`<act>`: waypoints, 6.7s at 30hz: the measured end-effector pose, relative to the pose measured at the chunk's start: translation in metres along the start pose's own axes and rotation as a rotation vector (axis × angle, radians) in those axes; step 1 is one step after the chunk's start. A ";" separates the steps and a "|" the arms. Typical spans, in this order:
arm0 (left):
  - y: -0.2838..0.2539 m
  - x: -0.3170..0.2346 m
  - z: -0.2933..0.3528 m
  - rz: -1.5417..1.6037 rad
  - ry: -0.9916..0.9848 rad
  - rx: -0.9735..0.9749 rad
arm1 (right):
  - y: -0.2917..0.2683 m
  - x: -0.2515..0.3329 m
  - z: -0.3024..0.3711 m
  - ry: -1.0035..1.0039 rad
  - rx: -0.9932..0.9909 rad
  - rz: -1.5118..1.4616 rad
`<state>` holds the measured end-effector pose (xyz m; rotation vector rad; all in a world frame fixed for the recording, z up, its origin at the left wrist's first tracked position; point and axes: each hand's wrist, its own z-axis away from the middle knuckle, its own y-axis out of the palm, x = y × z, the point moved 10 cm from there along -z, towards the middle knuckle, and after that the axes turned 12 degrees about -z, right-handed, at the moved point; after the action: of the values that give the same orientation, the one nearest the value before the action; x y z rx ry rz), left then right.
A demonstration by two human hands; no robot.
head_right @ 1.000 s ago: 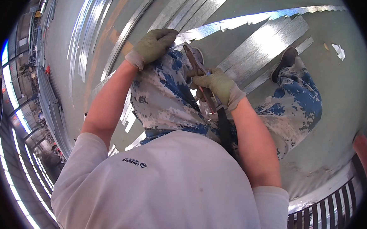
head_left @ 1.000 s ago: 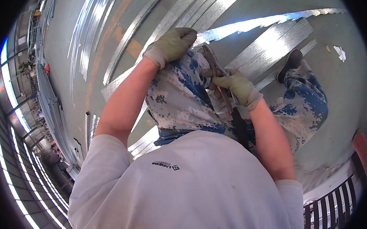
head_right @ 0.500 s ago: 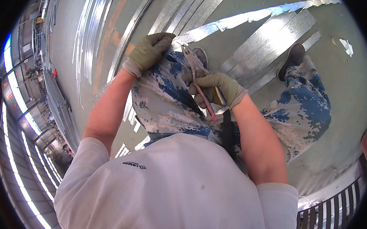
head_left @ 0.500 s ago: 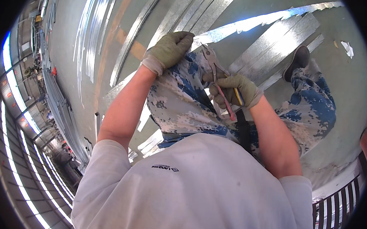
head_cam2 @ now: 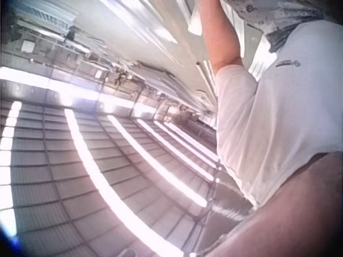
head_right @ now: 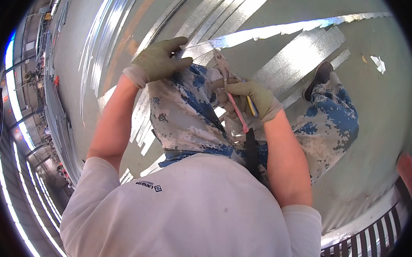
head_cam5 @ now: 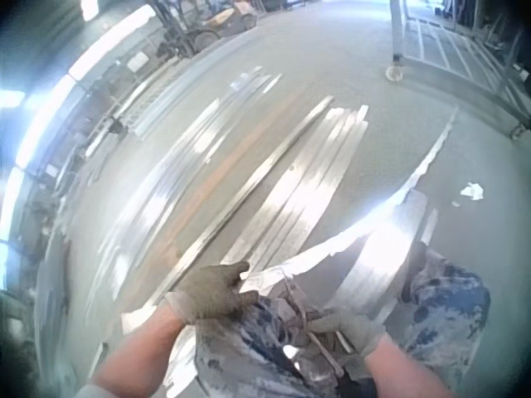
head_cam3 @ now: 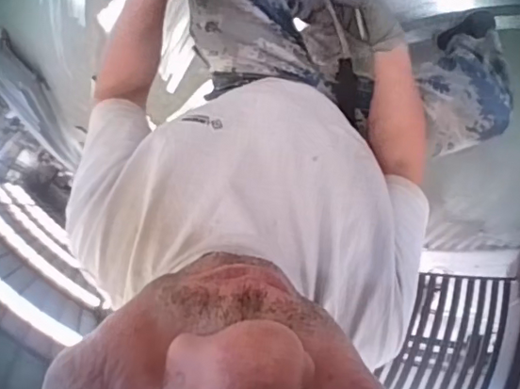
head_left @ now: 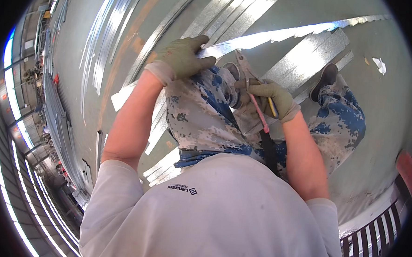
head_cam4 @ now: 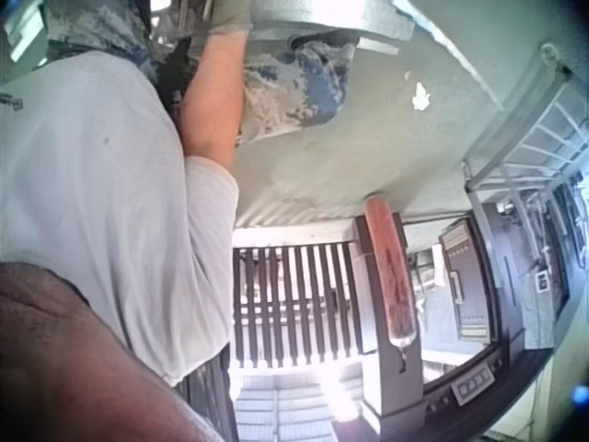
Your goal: The person sits on the floor and uses tin snips to cut a long metal strip into shorter segments. The person repeatedly positions the strip, cuts a section, and places the cut piece aside on the floor.
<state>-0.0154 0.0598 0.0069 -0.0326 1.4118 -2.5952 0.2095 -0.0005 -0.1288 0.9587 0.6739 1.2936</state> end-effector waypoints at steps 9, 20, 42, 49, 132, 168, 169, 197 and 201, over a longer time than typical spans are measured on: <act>0.006 0.023 0.028 -0.087 -0.080 0.062 | -0.028 0.055 0.017 -0.119 0.040 0.028; 0.047 -0.033 -0.017 -0.102 0.028 0.062 | -0.070 0.049 0.019 -0.203 -0.264 -0.037; 0.071 -0.024 -0.020 -0.104 0.076 -0.048 | -0.039 0.006 0.027 -0.073 -0.524 0.594; 0.073 -0.024 -0.021 -0.112 0.085 -0.044 | -0.045 0.009 0.019 -0.023 -0.521 0.750; 0.095 -0.052 -0.028 -0.389 0.349 -0.285 | -0.148 -0.004 -0.032 -0.049 -0.756 1.232; 0.100 -0.080 -0.014 -0.549 0.616 -0.268 | 0.000 -0.006 0.020 -0.056 -1.189 1.561; 0.098 -0.081 -0.013 -0.547 0.620 -0.263 | 0.000 -0.005 0.020 -0.070 -1.192 1.574; 0.087 -0.033 -0.022 -0.279 0.248 -0.175 | -0.044 -0.005 0.020 0.024 -0.656 1.088; 0.082 -0.038 -0.019 -0.261 0.257 -0.157 | -0.045 -0.008 0.010 -0.035 -0.570 0.983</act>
<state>0.0321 0.0388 -0.0697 0.1057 1.8103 -2.7679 0.2382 -0.0102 -0.1638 0.8319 -0.2799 2.1557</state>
